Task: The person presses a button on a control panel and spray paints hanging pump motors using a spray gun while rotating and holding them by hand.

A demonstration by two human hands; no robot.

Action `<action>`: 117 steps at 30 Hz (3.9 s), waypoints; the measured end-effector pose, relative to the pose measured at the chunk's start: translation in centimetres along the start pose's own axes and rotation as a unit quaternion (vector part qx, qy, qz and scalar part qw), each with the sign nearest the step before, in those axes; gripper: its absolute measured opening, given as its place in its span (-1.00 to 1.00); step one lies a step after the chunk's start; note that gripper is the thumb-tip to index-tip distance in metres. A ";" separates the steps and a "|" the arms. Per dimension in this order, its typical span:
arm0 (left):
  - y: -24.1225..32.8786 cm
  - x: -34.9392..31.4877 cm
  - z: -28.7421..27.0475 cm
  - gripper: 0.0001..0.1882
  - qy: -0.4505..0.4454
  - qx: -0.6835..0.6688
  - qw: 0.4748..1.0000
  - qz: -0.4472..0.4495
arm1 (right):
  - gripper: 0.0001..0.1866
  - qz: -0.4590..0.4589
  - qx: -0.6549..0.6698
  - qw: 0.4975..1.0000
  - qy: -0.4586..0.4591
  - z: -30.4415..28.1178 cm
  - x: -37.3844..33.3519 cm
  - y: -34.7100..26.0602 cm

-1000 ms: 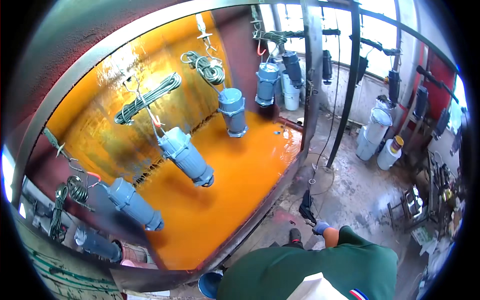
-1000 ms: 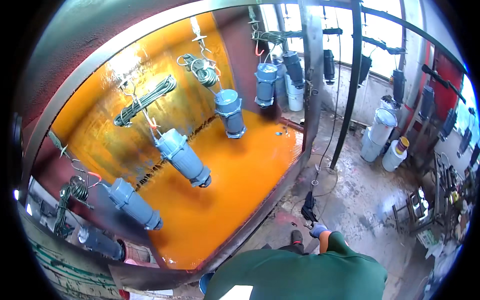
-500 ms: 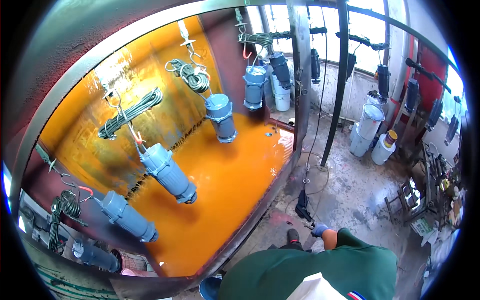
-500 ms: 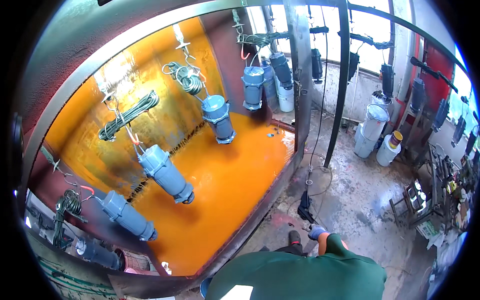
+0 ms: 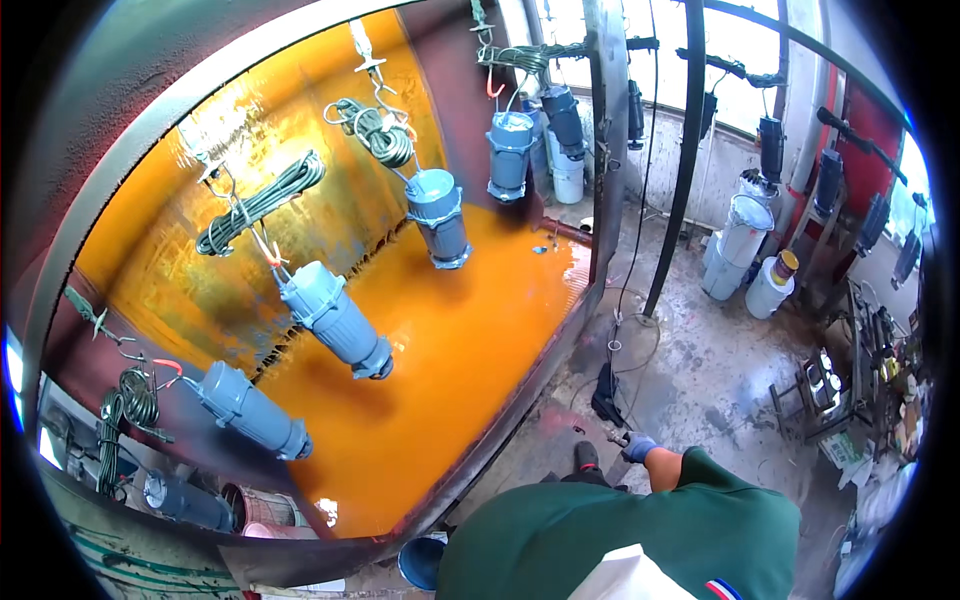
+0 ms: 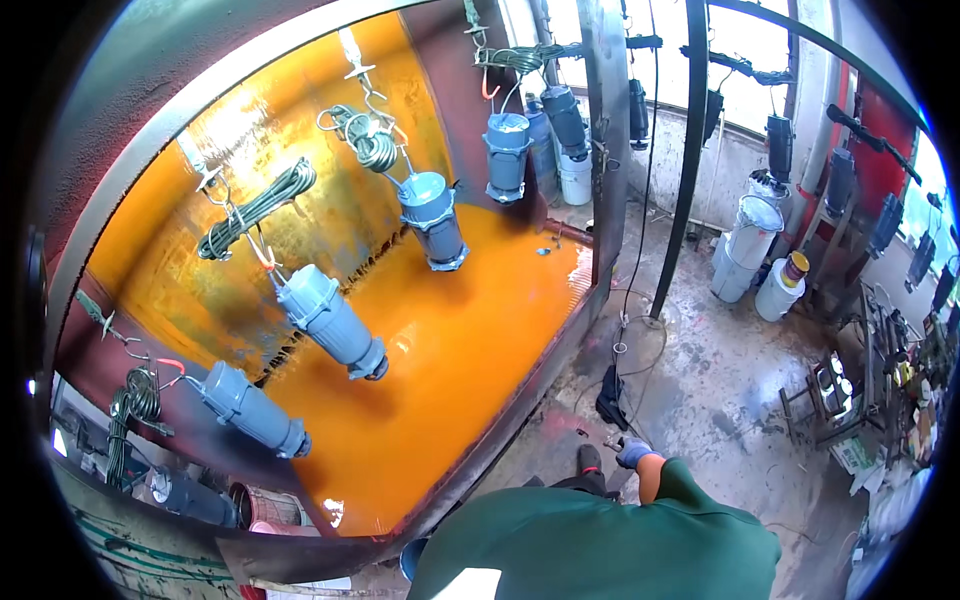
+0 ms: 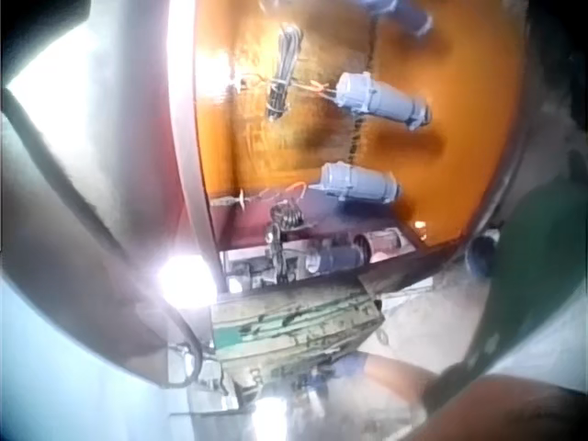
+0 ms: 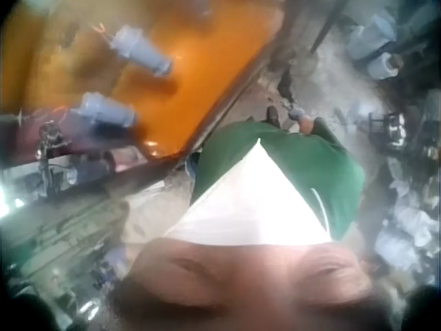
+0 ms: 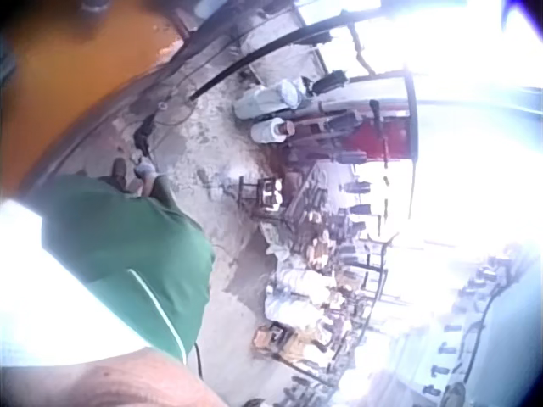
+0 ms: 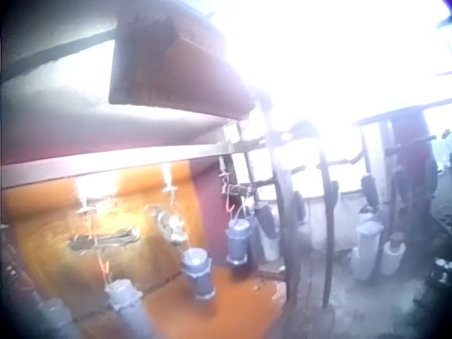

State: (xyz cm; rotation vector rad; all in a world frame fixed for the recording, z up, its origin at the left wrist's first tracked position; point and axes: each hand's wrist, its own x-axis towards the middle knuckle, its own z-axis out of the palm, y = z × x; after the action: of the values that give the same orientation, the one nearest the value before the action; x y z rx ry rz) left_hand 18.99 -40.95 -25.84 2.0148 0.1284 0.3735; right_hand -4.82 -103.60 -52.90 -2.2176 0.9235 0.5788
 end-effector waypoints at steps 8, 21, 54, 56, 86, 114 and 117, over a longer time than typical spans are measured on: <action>-13.1 -7.8 -4.3 -0.52 -0.015 0.049 0.982 -0.179 | -0.55 0.016 0.006 1.000 -0.016 0.6 -1.0 -0.8; -24.5 -23.6 -2.5 -0.50 -0.188 0.131 0.894 -0.384 | -0.69 -0.067 0.227 0.964 0.118 -4.7 4.6 -6.3; 42.6 23.9 33.4 -0.48 0.081 0.365 0.671 0.640 | -0.81 -0.425 0.234 0.873 0.061 -36.7 15.5 -30.6; 41.7 24.7 33.5 -0.50 0.093 0.375 0.661 0.643 | -0.81 -0.397 0.254 0.878 0.079 -36.0 16.1 -30.3; 28.6 21.1 35.7 -0.72 -0.113 0.054 0.978 0.166 | -0.74 -0.408 0.259 0.875 0.023 -41.1 15.5 -30.3; 55.8 46.0 45.8 -0.66 0.021 0.651 0.653 0.385 | -0.79 -0.373 0.351 0.858 0.040 -37.5 14.0 -29.8; 55.7 45.3 45.8 -0.59 -0.005 0.581 0.708 0.401 | -0.80 -0.357 0.387 0.846 0.079 -37.6 14.1 -29.7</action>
State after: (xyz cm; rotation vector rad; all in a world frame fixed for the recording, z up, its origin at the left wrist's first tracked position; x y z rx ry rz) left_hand 72.32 -94.13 13.82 3.2778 -0.7527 1.0085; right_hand 31.83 -120.96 -23.80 -1.6614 0.2444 -0.3039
